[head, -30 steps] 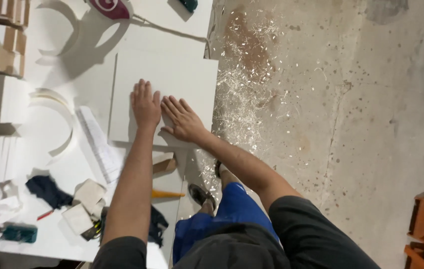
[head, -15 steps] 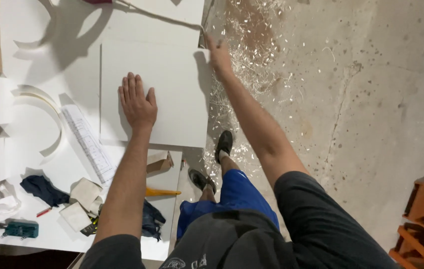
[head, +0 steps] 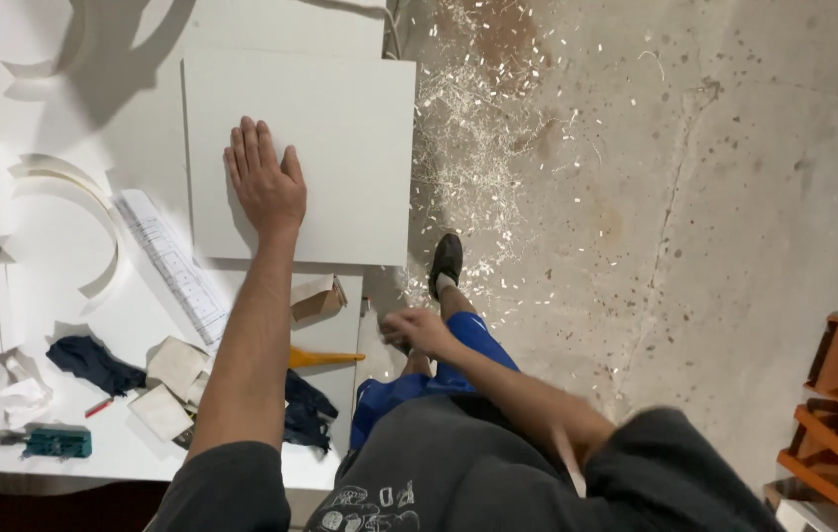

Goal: The person sands the edges of a white rectangular board using a sanding block, then uses a green sanding sponge to smooth the surface. The person repeatedly flips the board and sands different edges and corners.

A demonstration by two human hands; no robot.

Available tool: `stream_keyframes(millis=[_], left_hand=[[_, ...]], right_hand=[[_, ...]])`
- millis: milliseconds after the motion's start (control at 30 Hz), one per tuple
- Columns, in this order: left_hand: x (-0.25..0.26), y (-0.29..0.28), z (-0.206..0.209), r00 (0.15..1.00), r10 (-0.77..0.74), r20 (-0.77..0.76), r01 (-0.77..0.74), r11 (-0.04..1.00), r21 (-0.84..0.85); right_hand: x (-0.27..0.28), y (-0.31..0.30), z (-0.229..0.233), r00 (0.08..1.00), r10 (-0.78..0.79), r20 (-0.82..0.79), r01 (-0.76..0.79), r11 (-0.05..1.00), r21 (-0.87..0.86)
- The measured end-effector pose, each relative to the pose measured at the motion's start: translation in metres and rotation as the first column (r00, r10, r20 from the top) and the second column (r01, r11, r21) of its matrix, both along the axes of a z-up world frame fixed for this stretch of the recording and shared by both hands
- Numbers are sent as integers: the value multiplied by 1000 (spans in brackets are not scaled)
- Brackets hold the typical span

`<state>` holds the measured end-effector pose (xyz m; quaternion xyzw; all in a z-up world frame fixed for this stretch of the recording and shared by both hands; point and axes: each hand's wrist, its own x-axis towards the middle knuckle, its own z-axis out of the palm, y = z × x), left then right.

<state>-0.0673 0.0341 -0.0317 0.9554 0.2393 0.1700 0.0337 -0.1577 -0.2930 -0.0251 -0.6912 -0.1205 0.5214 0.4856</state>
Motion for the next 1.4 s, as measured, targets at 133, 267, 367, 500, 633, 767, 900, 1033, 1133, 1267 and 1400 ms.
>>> stream_keyframes(millis=[133, 267, 367, 500, 633, 767, 900, 1033, 1133, 1267, 1400], left_hand=[[-4, -1, 0, 1000, 6, -23, -6, 1000, 1], [-2, 0, 0, 999, 9, -35, -8, 1000, 5], [-1, 1, -1, 999, 18, -37, -18, 1000, -7], [-2, 1, -1, 999, 13, -35, -13, 1000, 4], [-2, -2, 3, 1000, 7, -6, -7, 999, 32], [-1, -2, 2, 1000, 5, 30, -6, 998, 58], [-2, 0, -1, 999, 1, 48, -5, 997, 83], [-1, 0, 0, 999, -3, 38, 0, 997, 73], [-2, -2, 2, 999, 2, 33, -4, 998, 57], [-2, -2, 1, 999, 6, 31, -8, 998, 62], [1, -2, 7, 998, -4, 60, 4, 1000, -2]], right_hand=[[28, 2, -13, 814, -572, -99, 577, 816, 39], [70, 22, 4, 747, -625, -226, 661, 733, 160], [81, 27, -1, 692, -658, -297, 713, 688, 136], [93, 33, -7, 616, -686, -387, 775, 616, 141], [112, 38, -3, 709, -646, -282, 700, 691, 181], [143, 47, 12, 760, -612, -219, 648, 740, 180], [186, 58, -14, 774, -595, -216, 631, 750, 196], [236, 78, -6, 796, -598, -96, 600, 757, 260], [275, 93, -24, 770, -630, -103, 628, 720, 295], [316, 109, -39, 797, -603, -41, 589, 760, 276], [323, 122, -52, 623, -774, -113, 770, 582, 261]])
